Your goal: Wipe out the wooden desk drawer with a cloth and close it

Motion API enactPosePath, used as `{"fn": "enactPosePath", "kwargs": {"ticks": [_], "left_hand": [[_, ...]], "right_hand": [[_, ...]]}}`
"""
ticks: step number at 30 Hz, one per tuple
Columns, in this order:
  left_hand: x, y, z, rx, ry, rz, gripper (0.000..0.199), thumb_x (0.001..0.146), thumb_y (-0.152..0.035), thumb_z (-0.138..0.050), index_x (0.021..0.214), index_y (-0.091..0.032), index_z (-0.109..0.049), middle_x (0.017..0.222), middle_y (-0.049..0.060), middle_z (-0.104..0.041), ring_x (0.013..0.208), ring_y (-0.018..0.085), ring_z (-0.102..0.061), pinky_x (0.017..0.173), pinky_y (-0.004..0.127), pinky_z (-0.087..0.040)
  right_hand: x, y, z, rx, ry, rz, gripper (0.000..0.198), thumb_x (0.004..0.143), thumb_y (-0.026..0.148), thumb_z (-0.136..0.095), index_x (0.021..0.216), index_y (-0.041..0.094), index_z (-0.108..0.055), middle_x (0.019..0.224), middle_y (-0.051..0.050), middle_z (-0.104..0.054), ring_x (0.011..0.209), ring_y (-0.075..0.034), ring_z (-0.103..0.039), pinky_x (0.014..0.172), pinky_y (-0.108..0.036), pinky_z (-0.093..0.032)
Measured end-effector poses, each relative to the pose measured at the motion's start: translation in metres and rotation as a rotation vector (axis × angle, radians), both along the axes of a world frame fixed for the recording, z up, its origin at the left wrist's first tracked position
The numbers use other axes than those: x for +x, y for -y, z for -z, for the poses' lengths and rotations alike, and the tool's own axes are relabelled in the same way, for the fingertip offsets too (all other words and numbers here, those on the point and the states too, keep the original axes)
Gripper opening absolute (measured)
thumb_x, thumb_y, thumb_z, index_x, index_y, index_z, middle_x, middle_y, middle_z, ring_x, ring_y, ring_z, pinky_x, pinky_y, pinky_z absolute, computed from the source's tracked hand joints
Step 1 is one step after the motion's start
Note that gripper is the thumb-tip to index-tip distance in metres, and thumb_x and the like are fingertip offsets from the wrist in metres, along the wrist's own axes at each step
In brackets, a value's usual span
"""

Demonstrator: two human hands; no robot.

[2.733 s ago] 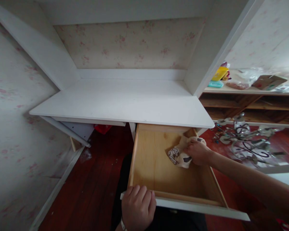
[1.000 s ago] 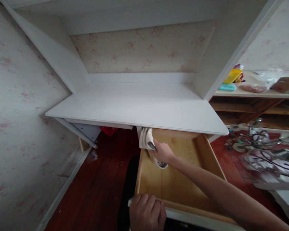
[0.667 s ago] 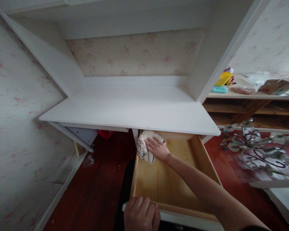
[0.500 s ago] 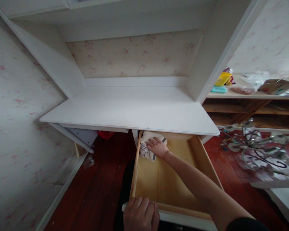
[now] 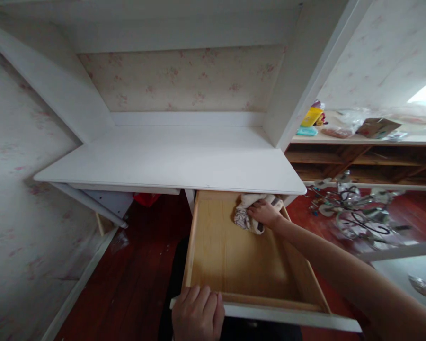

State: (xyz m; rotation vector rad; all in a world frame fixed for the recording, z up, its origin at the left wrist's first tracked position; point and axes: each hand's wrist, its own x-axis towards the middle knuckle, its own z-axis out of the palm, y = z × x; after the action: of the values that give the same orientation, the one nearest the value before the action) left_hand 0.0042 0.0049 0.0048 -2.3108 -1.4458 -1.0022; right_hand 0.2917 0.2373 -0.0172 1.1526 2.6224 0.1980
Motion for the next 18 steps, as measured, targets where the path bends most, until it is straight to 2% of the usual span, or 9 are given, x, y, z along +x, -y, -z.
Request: {"fn": "enactPosePath", "kwargs": {"ticks": [4,8,12,15,18], "left_hand": [[-0.001,0.001,0.000,-0.003,-0.011,0.015,0.024,0.084,-0.015,-0.058,0.062,-0.021,-0.052,0.056,-0.001,-0.049,0.057,0.016,-0.044,0.059,0.037,-0.028],[-0.004,0.000,0.002,0.014,-0.025,0.030,0.021,0.084,-0.015,-0.059,0.064,-0.021,-0.052,0.057,-0.001,-0.050,0.057,0.015,-0.045,0.060,0.036,-0.028],[-0.005,-0.001,0.003,0.016,-0.031,0.042,0.021,0.084,-0.015,-0.059,0.064,-0.021,-0.052,0.057,-0.001,-0.049,0.057,0.015,-0.044,0.060,0.035,-0.028],[-0.005,-0.001,0.003,0.004,-0.029,0.042,0.020,0.083,-0.014,-0.060,0.066,-0.021,-0.052,0.058,-0.001,-0.051,0.058,0.015,-0.045,0.060,0.036,-0.028],[-0.005,-0.001,0.003,-0.006,-0.026,0.036,0.020,0.083,-0.015,-0.060,0.066,-0.021,-0.053,0.059,-0.001,-0.052,0.058,0.016,-0.045,0.060,0.036,-0.029]], "right_hand": [[0.026,0.012,-0.012,0.005,0.020,0.073,0.027,0.089,0.007,-0.049,0.102,0.015,-0.071,0.098,-0.015,-0.073,0.097,-0.025,-0.064,0.089,-0.038,-0.038],[0.023,0.032,-0.021,-0.012,0.032,0.100,0.031,0.085,0.010,-0.053,0.112,0.014,-0.068,0.099,-0.016,-0.073,0.094,-0.026,-0.066,0.089,-0.039,-0.038],[0.018,0.064,-0.030,-0.160,0.084,0.134,0.043,0.078,0.018,-0.058,0.120,0.012,-0.064,0.087,-0.016,-0.073,0.083,-0.029,-0.069,0.087,-0.044,-0.039],[0.018,0.093,-0.038,-0.258,0.073,0.141,0.042,0.076,0.023,-0.057,0.116,0.013,-0.065,0.084,-0.016,-0.073,0.082,-0.031,-0.070,0.087,-0.045,-0.040],[0.016,0.125,-0.045,-0.351,0.040,0.256,0.040,0.073,0.027,-0.057,0.110,0.016,-0.068,0.086,-0.017,-0.073,0.085,-0.035,-0.070,0.082,-0.046,-0.044]]}}
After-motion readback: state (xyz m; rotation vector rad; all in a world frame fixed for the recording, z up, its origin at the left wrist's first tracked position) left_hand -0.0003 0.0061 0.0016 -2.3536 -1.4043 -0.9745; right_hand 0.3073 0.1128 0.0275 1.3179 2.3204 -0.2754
